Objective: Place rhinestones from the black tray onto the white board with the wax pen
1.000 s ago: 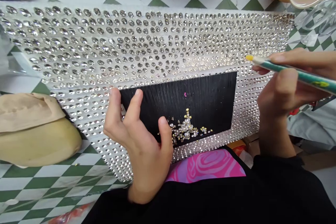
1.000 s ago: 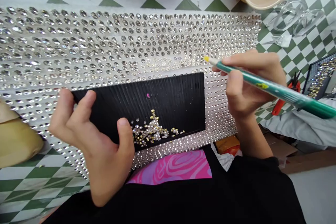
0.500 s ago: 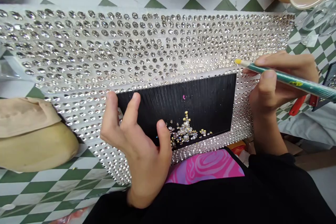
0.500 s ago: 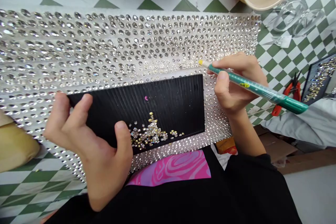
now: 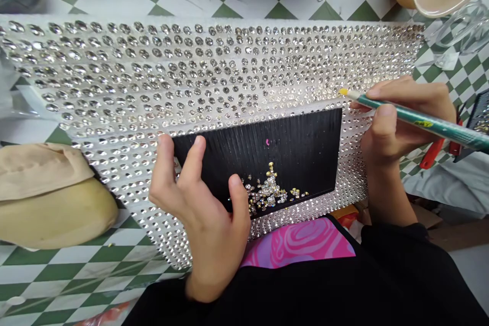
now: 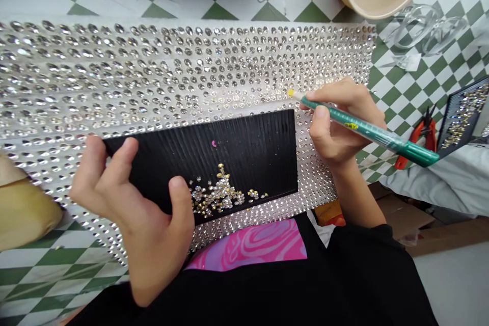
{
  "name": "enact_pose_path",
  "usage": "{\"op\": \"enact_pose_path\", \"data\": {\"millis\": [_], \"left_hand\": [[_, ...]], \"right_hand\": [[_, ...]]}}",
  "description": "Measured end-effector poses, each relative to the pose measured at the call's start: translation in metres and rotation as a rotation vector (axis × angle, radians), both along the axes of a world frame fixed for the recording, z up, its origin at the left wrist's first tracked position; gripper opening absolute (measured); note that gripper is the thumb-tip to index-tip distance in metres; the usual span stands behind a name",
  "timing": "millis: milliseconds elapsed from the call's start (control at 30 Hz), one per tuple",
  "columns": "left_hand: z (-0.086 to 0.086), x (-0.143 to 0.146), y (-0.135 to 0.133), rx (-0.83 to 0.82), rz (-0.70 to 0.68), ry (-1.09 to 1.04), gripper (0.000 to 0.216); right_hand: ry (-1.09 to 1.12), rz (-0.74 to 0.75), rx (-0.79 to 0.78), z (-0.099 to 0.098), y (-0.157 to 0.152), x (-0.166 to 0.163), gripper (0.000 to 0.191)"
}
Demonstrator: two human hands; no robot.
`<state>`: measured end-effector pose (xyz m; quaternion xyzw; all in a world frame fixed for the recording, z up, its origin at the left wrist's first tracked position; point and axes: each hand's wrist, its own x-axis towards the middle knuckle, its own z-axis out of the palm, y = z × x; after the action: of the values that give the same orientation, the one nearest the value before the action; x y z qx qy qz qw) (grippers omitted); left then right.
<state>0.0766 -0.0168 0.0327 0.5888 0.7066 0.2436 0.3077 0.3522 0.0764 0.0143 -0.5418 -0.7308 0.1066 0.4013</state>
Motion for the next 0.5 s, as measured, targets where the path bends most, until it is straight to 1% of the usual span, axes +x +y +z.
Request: {"op": "enact_pose_path", "data": {"millis": [133, 233, 300, 400, 500], "left_hand": [[-0.003, 0.000, -0.001, 0.015, -0.011, 0.000, 0.076], [-0.007, 0.004, -0.002, 0.101, 0.016, -0.006, 0.072], [-0.010, 0.006, -0.003, 0.149, 0.032, -0.010, 0.068], [-0.014, 0.007, -0.002, 0.189, 0.063, -0.014, 0.060], [-0.021, 0.006, 0.000, 0.234, 0.105, -0.043, 0.055]], "right_hand": [[0.004, 0.046, 0.038, -0.003, 0.003, -0.001, 0.022], [0.071, 0.059, 0.123, -0.011, 0.007, -0.001, 0.013], [0.133, 0.045, 0.165, -0.016, 0.008, 0.000, 0.011], [0.203, 0.036, 0.134, -0.022, 0.007, 0.002, 0.012], [0.209, 0.049, 0.109, -0.026, 0.008, 0.005, 0.014]]}}
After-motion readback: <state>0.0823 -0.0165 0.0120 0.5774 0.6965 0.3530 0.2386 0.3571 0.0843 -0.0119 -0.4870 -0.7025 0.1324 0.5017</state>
